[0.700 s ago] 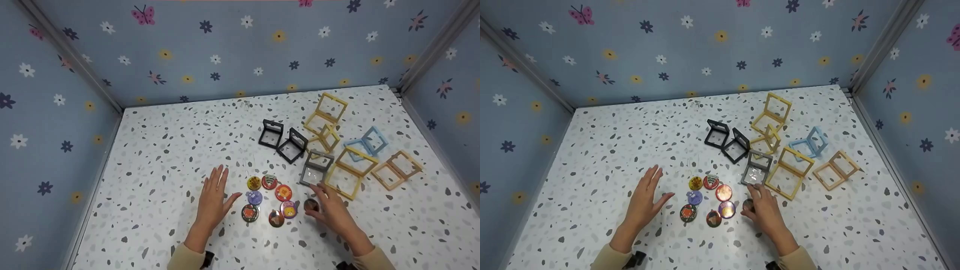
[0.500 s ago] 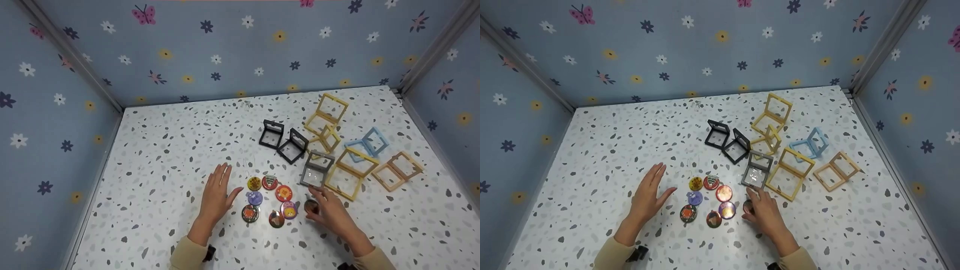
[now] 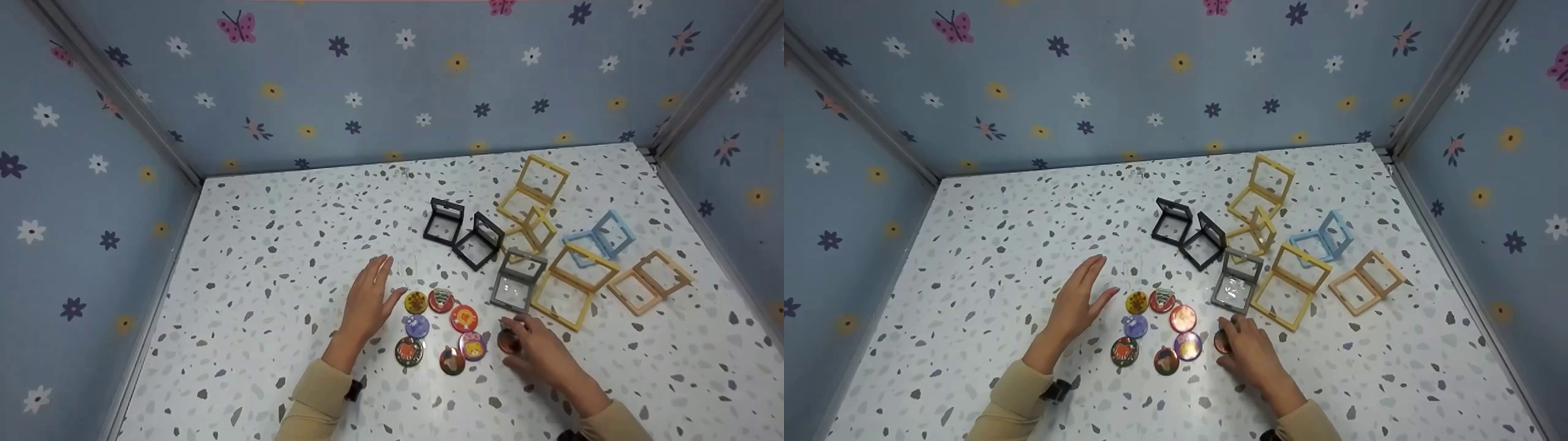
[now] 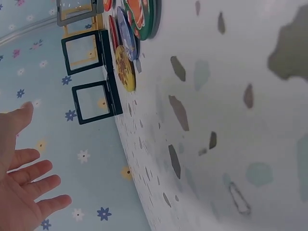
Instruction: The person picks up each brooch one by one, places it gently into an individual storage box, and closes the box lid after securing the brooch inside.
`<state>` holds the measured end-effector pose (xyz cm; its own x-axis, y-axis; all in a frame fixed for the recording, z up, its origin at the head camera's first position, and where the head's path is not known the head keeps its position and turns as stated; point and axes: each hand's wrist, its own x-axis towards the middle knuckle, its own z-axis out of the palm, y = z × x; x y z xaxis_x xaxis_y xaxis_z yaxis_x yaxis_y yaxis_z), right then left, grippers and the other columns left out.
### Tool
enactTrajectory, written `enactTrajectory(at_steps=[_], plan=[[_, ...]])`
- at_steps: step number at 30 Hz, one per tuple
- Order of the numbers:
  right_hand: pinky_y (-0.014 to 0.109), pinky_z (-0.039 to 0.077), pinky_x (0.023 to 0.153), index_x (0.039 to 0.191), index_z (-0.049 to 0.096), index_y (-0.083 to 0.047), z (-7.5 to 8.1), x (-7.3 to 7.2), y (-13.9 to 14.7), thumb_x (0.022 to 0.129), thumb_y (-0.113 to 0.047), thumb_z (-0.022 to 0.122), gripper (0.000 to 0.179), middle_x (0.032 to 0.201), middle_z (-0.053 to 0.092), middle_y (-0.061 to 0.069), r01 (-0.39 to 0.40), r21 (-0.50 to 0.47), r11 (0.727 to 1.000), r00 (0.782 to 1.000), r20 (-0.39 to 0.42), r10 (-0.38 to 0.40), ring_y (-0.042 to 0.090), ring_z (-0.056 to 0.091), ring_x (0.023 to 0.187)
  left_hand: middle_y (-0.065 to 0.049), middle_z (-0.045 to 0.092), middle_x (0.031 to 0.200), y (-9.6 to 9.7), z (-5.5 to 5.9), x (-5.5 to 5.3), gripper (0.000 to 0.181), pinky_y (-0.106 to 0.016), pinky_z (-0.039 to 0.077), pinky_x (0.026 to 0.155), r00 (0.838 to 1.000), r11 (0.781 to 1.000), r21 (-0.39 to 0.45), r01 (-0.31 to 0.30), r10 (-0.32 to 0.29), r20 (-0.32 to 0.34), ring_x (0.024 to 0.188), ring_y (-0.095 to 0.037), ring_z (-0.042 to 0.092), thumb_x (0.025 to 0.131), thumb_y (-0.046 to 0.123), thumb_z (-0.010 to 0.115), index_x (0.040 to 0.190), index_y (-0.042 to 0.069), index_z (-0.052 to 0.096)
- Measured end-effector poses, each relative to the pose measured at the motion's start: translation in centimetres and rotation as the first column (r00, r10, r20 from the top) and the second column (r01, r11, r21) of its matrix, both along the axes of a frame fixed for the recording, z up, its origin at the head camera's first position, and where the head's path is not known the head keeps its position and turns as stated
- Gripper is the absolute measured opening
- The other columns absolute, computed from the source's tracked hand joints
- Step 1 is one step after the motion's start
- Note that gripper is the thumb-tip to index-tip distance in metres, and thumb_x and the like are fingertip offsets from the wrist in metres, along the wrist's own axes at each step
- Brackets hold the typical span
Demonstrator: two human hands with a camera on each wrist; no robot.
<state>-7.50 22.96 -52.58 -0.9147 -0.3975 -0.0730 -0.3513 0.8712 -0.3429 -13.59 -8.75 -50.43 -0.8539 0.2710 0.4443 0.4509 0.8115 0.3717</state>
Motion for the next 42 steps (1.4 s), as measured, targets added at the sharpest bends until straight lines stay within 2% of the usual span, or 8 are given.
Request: enactTrajectory(at_steps=[8, 16, 25, 33, 37, 42], plan=[[0.034, 0.044, 0.071, 0.117, 0.055, -0.009, 0.1, -0.4, 0.0, 0.066, -0.027, 0.076, 0.059, 0.103, 0.048, 0.009, -0.018, 0.016, 1.000, 0.999, 0.031, 0.017, 0.019, 0.049, 0.089, -0.016, 0.046, 0.123, 0.9, 0.5, -2.6, 0.053, -0.037, 0.036, 0.094, 0.999, 0.999, -0.002, 0.039, -0.039, 0.001, 0.113, -0.027, 0.045, 0.083, 0.027, 0.061, 0.124, -0.002, 0.045], [0.033, 0.045, 0.067, 0.111, 0.058, -0.006, 0.0, -0.5, -0.2, 0.067, -0.023, 0.075, 0.050, 0.098, 0.048, 0.006, -0.045, -0.003, 0.999, 0.998, 0.038, 0.045, 0.015, 0.048, 0.084, -0.016, 0.044, 0.126, 1.7, 1.2, -4.8, 0.052, -0.037, 0.036, 0.094, 0.995, 0.998, -0.034, 0.054, -0.051, 0.081, 0.114, -0.027, 0.044, 0.087, 0.030, 0.055, 0.127, -0.001, 0.042], [0.028, 0.044, 0.062, 0.102, 0.060, -0.008, -0.5, -0.4, -0.1, 0.070, -0.021, 0.074, 0.038, 0.089, 0.046, 0.000, -0.058, -0.030, 0.998, 0.997, -0.042, 0.057, 0.010, 0.047, 0.077, -0.015, 0.046, 0.123, 2.5, 1.5, -7.4, 0.048, -0.038, 0.041, 0.087, 0.994, 0.996, -0.072, 0.062, -0.055, 0.098, 0.111, -0.027, 0.047, 0.088, 0.031, 0.052, 0.125, 0.000, 0.044], [0.027, 0.044, 0.062, 0.099, 0.059, -0.011, -0.3, -0.7, -0.2, 0.070, -0.021, 0.074, 0.034, 0.087, 0.044, -0.002, -0.031, -0.052, 0.998, 0.999, 0.027, 0.033, 0.008, 0.046, 0.076, -0.015, 0.046, 0.123, 3.3, 1.8, -9.6, 0.046, -0.037, 0.042, 0.086, 0.988, 0.994, -0.089, 0.058, -0.044, 0.149, 0.109, -0.026, 0.048, 0.088, 0.027, 0.053, 0.125, 0.001, 0.044], [0.027, 0.044, 0.063, 0.099, 0.059, -0.012, -0.4, -0.8, -0.2, 0.069, -0.021, 0.074, 0.034, 0.087, 0.043, -0.002, -0.023, -0.060, 0.998, 0.999, 0.038, 0.025, 0.008, 0.046, 0.076, -0.015, 0.045, 0.124, 3.9, 2.0, -10.6, 0.045, -0.035, 0.041, 0.088, 0.984, 0.990, -0.126, 0.064, -0.041, 0.174, 0.111, -0.025, 0.046, 0.090, 0.026, 0.051, 0.126, 0.001, 0.043], [0.026, 0.045, 0.063, 0.098, 0.059, -0.012, -0.5, -0.9, -0.2, 0.068, -0.021, 0.074, 0.035, 0.087, 0.043, -0.002, -0.013, -0.058, 0.998, 0.999, 0.042, 0.015, 0.008, 0.047, 0.076, -0.013, 0.046, 0.121, 5.0, 2.2, -11.8, 0.042, -0.033, 0.042, 0.085, 0.985, 0.980, -0.184, 0.075, -0.044, 0.167, 0.109, -0.023, 0.047, 0.090, 0.024, 0.051, 0.125, 0.001, 0.045]])
